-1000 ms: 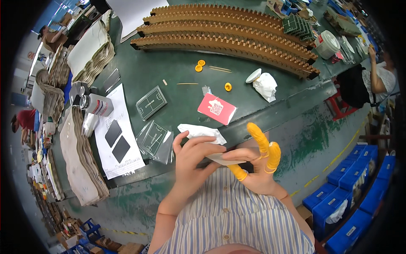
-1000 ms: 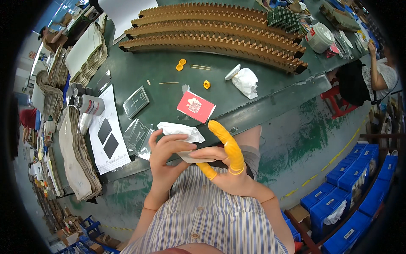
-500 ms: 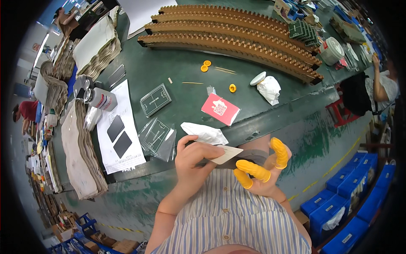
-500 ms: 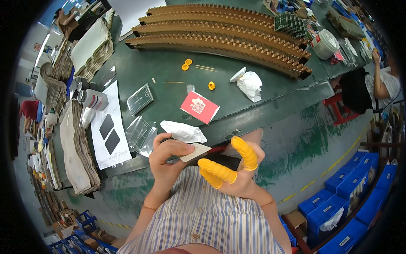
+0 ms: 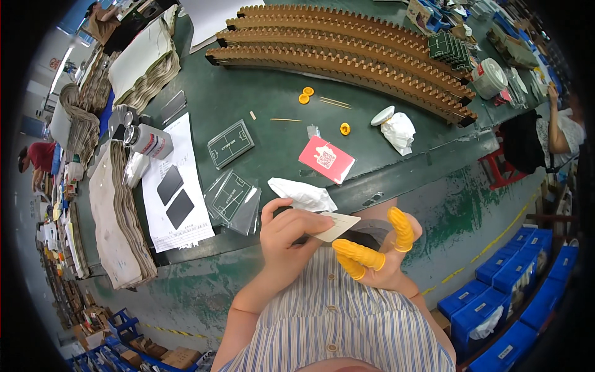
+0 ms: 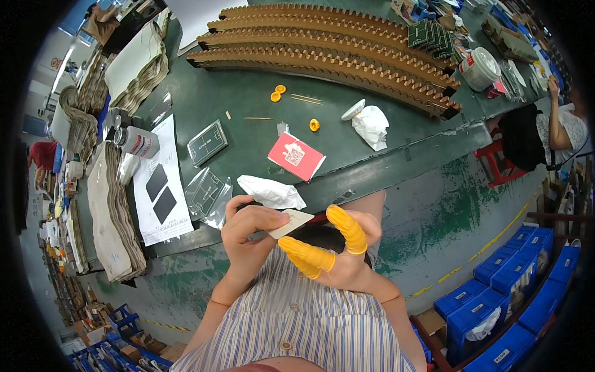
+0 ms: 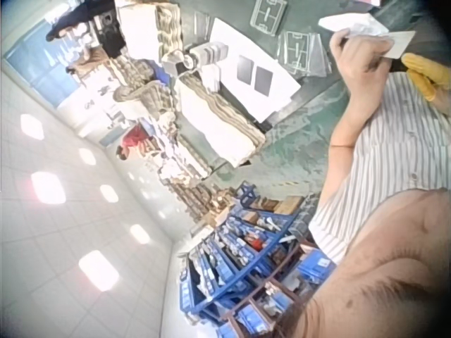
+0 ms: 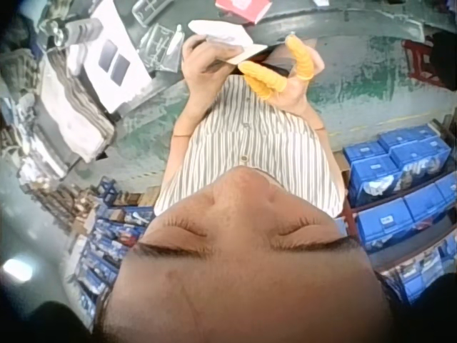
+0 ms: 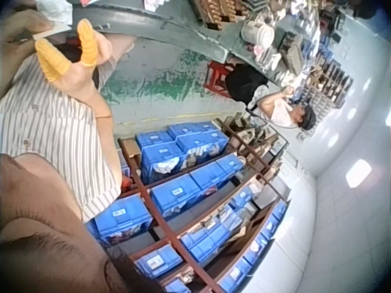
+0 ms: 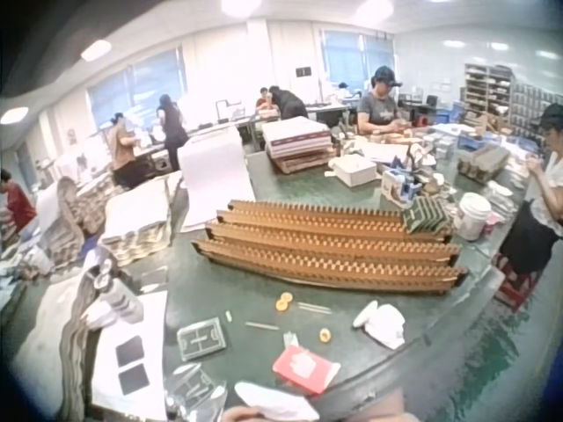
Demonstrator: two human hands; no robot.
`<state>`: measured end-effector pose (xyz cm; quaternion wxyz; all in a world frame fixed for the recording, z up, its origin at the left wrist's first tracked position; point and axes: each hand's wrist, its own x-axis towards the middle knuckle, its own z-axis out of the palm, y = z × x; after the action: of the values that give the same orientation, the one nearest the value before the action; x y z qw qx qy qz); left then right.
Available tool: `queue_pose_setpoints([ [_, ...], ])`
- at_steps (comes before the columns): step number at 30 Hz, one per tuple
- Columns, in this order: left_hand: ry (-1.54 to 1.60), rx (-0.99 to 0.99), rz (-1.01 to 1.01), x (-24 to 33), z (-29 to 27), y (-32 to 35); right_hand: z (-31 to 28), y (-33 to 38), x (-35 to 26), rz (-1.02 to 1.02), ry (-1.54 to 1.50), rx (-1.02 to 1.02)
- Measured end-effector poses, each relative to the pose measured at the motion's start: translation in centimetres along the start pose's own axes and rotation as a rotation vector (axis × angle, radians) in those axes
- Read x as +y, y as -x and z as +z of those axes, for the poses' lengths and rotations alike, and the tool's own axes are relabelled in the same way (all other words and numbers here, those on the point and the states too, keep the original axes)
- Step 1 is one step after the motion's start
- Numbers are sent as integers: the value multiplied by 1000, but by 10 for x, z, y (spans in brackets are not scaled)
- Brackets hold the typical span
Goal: The person wipes the surface of small rectangular cards using a white cloth. They handle the cards one by one, turning them over to clean both sides, and place them into a clear plastic sleeve. The person wears yellow finger cots on their right hand while performing the task.
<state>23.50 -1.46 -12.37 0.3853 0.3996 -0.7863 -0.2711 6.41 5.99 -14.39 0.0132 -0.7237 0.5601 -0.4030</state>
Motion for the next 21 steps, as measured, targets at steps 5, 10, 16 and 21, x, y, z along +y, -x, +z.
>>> queue_pose_setpoints([
  [5,-6,5,-3,1,-1,0,3,-1,-1,35,-31,-15],
  [10,-9,-1,-3,1,-3,0,0,-3,-2,28,14,-16],
  [16,-6,-1,2,1,-3,0,2,-4,-2,44,-24,56],
  [21,-2,9,7,0,-2,1,2,-6,-1,87,-30,111],
])
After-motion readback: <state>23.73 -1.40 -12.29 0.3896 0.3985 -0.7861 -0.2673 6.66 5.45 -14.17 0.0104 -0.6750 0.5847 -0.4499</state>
